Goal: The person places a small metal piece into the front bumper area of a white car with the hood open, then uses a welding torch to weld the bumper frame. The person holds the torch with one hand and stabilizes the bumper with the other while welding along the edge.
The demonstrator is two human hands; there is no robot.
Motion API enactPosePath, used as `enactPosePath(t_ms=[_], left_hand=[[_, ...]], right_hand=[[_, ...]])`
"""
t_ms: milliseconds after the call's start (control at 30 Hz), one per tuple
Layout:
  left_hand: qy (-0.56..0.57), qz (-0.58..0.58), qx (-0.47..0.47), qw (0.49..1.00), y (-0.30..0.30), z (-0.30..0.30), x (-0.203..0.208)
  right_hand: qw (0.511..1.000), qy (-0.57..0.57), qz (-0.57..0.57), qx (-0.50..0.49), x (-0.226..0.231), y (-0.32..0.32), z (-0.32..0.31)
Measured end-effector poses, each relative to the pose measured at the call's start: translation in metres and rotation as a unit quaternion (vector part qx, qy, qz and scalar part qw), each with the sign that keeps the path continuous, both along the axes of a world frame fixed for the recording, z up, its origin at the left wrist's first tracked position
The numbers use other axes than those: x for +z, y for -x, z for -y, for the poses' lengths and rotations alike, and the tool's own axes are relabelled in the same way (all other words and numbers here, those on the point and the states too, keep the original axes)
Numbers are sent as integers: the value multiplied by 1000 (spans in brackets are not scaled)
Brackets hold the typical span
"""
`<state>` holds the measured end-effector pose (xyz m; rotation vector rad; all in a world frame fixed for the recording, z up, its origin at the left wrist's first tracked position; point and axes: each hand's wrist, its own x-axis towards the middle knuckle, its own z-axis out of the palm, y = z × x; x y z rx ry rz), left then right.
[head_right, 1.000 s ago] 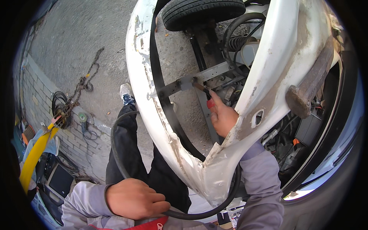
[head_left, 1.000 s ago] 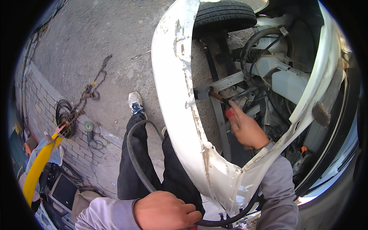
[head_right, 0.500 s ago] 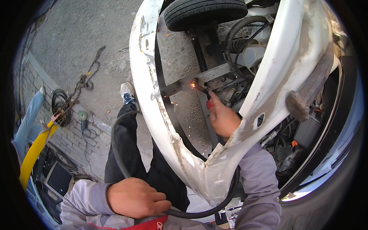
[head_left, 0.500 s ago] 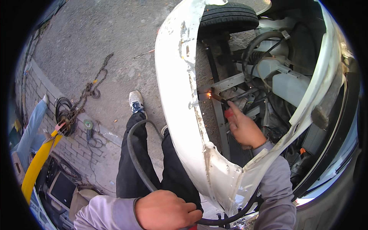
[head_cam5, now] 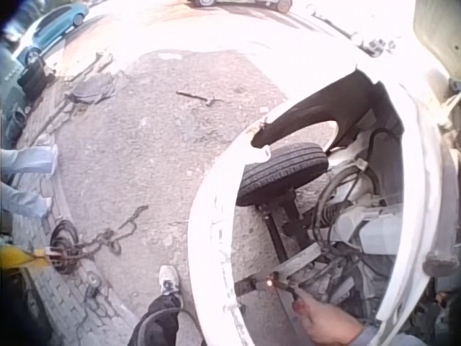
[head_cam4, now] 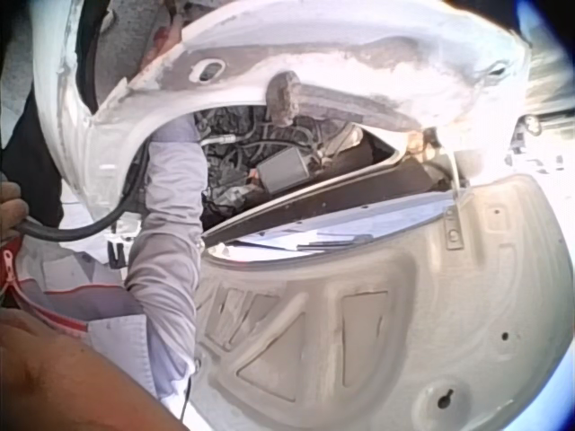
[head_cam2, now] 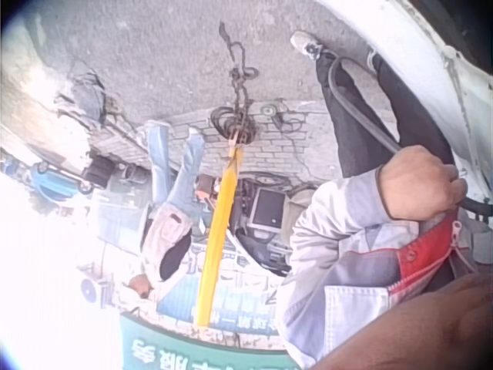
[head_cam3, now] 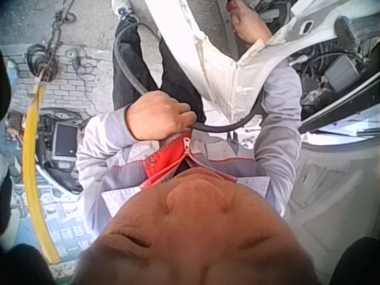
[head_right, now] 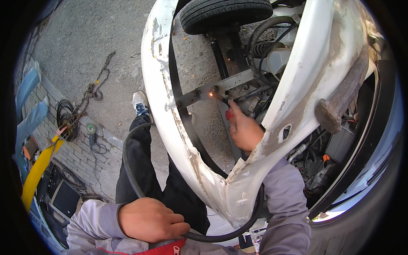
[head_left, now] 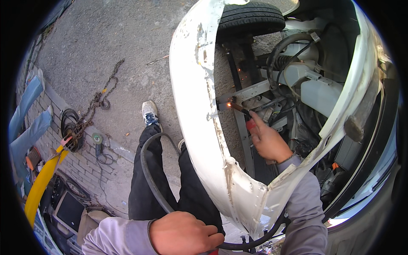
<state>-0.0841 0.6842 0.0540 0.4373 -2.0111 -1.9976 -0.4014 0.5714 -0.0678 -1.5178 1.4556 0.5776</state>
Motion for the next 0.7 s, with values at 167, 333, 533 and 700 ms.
enactPosePath(t_ms=[167, 333, 533, 700], left_hand=[[2, 1, -3, 1000, 0, -1, 0], [-1, -1, -2, 1000, 0, -1, -1], [-5, -3, -2, 1000, -1, 0, -2], [-2, -5, 5, 1000, 0, -1, -3]], right_hand=[[1000, -13, 5, -9, -1, -1, 1], [1000, 15, 17, 4, -3, 2, 2], [1000, -5, 12, -13, 3, 1, 5], [1000, -8, 23, -20, 3, -2, 3]])
